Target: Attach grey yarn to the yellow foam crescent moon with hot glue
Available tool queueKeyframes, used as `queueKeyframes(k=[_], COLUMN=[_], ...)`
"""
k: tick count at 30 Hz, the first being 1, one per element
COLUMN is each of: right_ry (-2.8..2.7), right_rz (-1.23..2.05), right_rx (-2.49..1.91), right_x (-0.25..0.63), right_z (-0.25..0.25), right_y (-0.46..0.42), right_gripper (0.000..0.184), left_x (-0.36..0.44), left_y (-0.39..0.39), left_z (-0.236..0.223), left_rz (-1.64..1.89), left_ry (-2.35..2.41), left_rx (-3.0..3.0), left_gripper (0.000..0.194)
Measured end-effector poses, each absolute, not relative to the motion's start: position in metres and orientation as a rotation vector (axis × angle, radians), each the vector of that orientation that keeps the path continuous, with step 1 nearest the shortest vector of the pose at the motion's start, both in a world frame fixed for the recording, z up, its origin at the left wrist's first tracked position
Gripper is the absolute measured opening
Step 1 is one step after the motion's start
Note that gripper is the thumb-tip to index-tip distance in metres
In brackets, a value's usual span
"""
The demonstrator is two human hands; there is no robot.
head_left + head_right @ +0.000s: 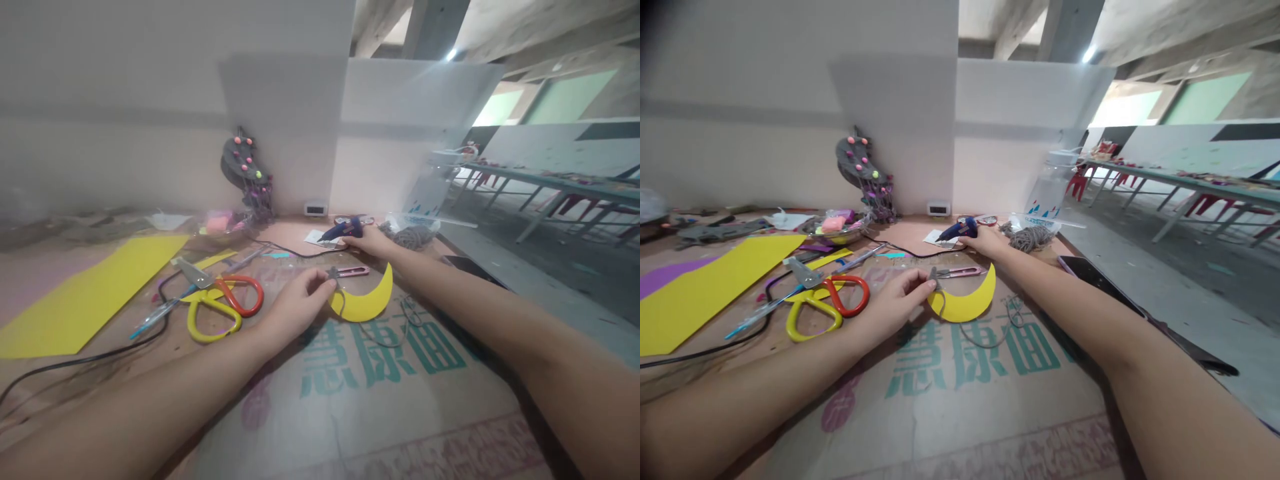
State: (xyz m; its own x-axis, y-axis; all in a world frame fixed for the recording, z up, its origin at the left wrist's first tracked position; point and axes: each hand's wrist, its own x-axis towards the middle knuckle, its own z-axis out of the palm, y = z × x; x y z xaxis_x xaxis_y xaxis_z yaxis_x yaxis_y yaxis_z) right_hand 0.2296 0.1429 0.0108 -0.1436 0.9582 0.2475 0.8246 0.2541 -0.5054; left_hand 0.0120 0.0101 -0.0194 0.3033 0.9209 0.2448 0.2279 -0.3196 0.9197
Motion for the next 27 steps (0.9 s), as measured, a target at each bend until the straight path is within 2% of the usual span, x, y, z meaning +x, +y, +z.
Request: queueKeyframes(k=[6, 13, 19, 21, 24, 27], right_ry=[-2.067, -2.154, -1.94, -1.897, -1.928, -1.947], right_rz=[0.311, 0.192, 0.013, 0.117, 0.449, 0.738], right_rx=[-1.579, -1.484, -1.325, -1.251, -1.181, -1.263], right_x=[0.24, 0.262, 0.261, 0.253, 0.235, 0.219], right_z=[0.018, 0.024, 0.035, 0.041, 0.047, 0.042], right_y=[0.136, 0.084, 0.037, 0.018, -0.008, -0.023], right_gripper=[0.038, 0.047, 0.022, 0.021, 0.022, 0.017], left_x=[0.012, 0.012, 0.012, 0.013, 0.013, 0.012], left_y=[0.01, 0.007, 0.007, 0.008, 0.009, 0.009], left_z=[-0.02, -0.012, -0.01, -0.013, -0.014, -0.012], left_rz=[1.045, 1.077, 1.15, 1.141, 1.149, 1.165], left_ry=[1.046, 1.045, 1.06, 1.059, 1.076, 1.105], left_rx=[1.74, 1.702, 1.533, 1.421, 1.378, 1.469], left_gripper=[0.021, 0.021, 0.02, 0.022, 0.024, 0.024])
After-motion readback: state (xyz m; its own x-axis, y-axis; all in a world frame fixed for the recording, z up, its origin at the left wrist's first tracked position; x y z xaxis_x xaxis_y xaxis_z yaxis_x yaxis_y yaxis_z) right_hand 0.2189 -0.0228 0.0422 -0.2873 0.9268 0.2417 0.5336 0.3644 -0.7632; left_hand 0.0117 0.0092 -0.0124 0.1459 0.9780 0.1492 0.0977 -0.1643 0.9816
